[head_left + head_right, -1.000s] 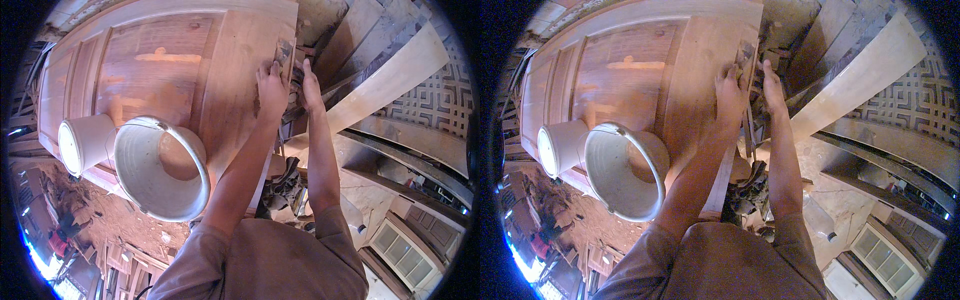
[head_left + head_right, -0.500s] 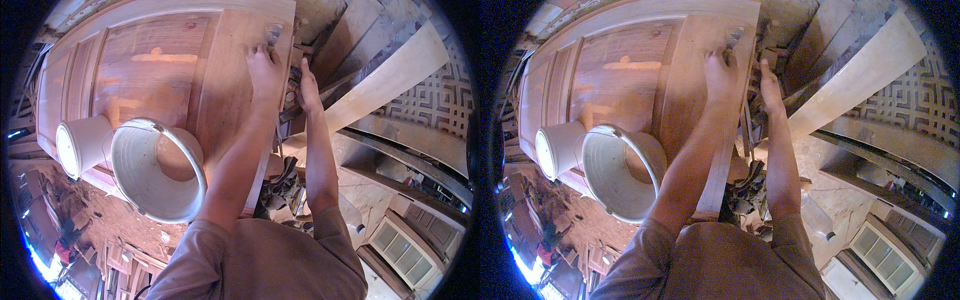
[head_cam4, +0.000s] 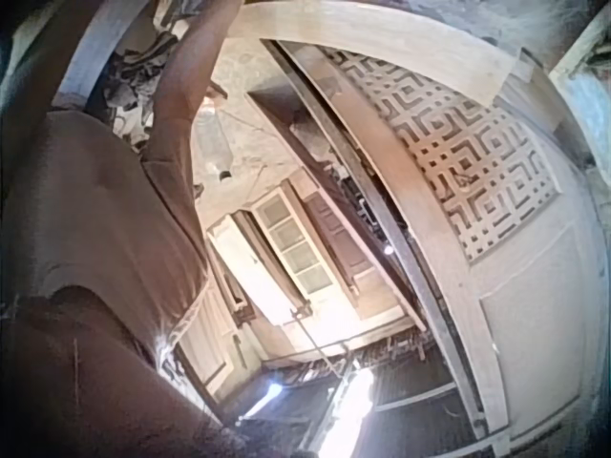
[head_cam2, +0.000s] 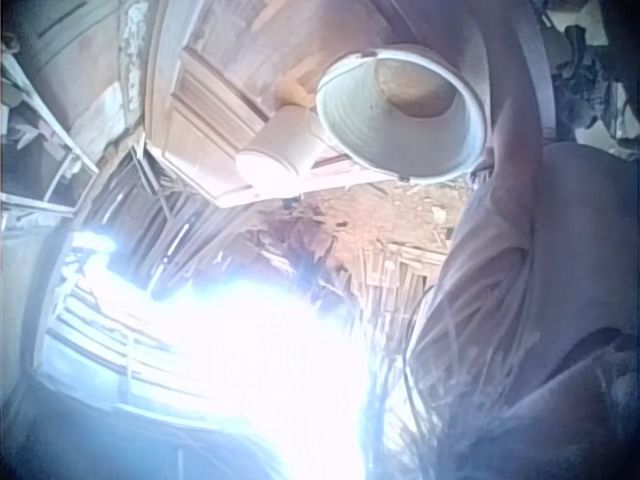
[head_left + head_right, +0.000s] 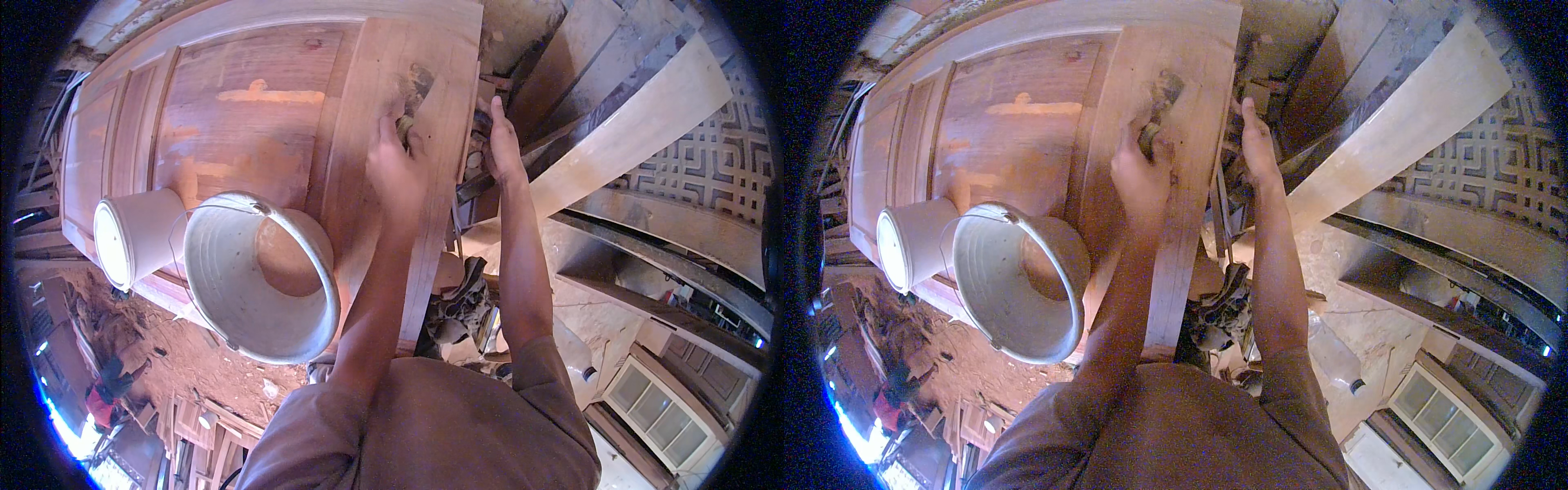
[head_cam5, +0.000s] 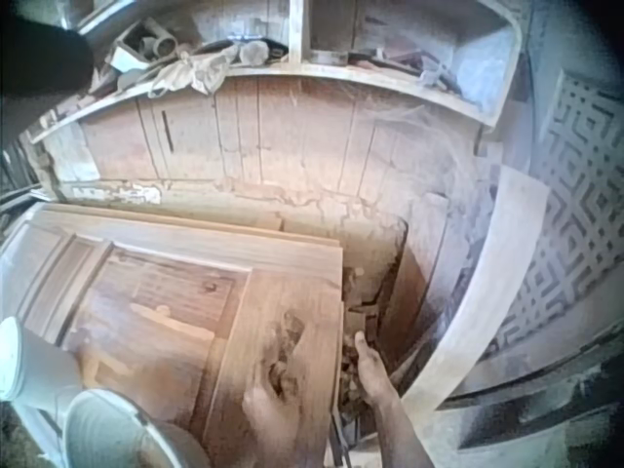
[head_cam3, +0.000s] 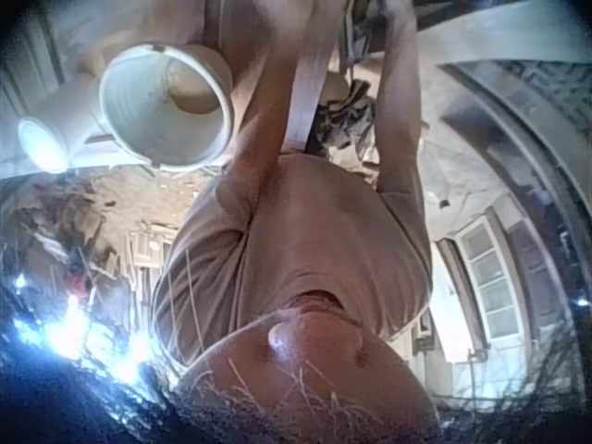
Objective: The person mixes a substance in a bucket, applies it to a wooden door with a spatula, and then applies a liquid from a small bottle to the edge of the door.
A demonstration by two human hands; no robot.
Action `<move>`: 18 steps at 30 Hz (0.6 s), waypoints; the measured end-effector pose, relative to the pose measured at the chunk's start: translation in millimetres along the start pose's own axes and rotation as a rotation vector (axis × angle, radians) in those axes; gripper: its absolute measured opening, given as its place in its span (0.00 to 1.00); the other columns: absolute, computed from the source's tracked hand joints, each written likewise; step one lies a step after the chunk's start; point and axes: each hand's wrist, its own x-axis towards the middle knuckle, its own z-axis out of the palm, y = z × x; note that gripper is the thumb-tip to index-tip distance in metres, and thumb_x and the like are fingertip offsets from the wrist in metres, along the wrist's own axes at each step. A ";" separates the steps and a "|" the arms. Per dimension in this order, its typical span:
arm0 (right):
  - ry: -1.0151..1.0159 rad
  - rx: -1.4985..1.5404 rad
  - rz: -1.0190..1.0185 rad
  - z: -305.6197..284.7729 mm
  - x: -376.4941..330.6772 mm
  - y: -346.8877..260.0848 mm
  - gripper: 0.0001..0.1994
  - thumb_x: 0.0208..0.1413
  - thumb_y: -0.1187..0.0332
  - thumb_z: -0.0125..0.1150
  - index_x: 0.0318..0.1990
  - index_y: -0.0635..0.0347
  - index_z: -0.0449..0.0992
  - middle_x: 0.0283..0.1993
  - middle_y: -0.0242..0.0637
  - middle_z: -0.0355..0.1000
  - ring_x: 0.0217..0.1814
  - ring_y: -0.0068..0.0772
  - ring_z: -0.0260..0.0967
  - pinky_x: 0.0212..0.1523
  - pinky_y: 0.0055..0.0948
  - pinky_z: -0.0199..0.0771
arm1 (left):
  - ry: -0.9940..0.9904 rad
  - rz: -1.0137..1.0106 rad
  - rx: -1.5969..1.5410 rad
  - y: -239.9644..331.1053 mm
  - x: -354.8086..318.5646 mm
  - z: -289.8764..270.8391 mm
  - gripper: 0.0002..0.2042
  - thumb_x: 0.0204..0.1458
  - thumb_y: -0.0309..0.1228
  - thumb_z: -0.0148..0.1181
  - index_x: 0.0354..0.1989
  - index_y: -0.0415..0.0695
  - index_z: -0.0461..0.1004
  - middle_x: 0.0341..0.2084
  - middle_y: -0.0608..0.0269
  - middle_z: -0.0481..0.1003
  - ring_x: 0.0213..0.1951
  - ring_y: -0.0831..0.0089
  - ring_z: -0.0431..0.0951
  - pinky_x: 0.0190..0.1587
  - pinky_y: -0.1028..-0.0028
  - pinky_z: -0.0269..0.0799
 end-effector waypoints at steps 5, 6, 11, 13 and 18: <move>0.014 -0.061 -0.042 -5.7 8.7 9.0 0.33 0.69 0.43 0.40 0.62 0.66 0.71 0.61 0.40 0.70 0.60 0.31 0.68 0.62 0.30 0.65 | 0.021 0.069 0.097 -16.2 -2.6 -18.0 0.17 0.50 0.28 0.62 0.49 0.37 0.71 0.39 0.41 0.75 0.41 0.39 0.77 0.42 0.50 0.72; 0.007 -0.060 -0.041 -1.9 6.0 6.7 0.33 0.69 0.43 0.40 0.62 0.66 0.71 0.61 0.40 0.70 0.60 0.31 0.68 0.62 0.30 0.65 | 0.041 0.078 0.031 -21.4 -1.0 -18.7 0.17 0.50 0.29 0.63 0.48 0.37 0.71 0.39 0.42 0.75 0.40 0.40 0.77 0.42 0.50 0.72; -0.037 0.016 0.006 -5.5 0.9 1.7 0.33 0.69 0.44 0.39 0.63 0.66 0.67 0.58 0.40 0.72 0.57 0.33 0.70 0.55 0.35 0.72 | -0.083 -0.067 -0.117 12.6 16.2 -7.5 0.15 0.49 0.31 0.65 0.44 0.38 0.75 0.40 0.45 0.75 0.40 0.43 0.77 0.41 0.51 0.73; -0.006 -0.034 -0.029 -14.3 13.4 12.1 0.33 0.69 0.44 0.39 0.63 0.66 0.67 0.58 0.40 0.72 0.56 0.33 0.71 0.55 0.35 0.72 | -0.034 0.161 0.055 32.9 47.0 7.4 0.13 0.49 0.32 0.64 0.41 0.39 0.77 0.40 0.45 0.76 0.41 0.44 0.78 0.42 0.53 0.74; -0.038 0.027 0.000 3.2 3.6 3.8 0.33 0.69 0.43 0.40 0.64 0.67 0.67 0.58 0.40 0.71 0.56 0.32 0.70 0.56 0.35 0.72 | -0.334 0.304 0.202 53.5 160.9 12.2 0.17 0.47 0.40 0.65 0.40 0.42 0.79 0.39 0.48 0.79 0.44 0.49 0.79 0.45 0.57 0.76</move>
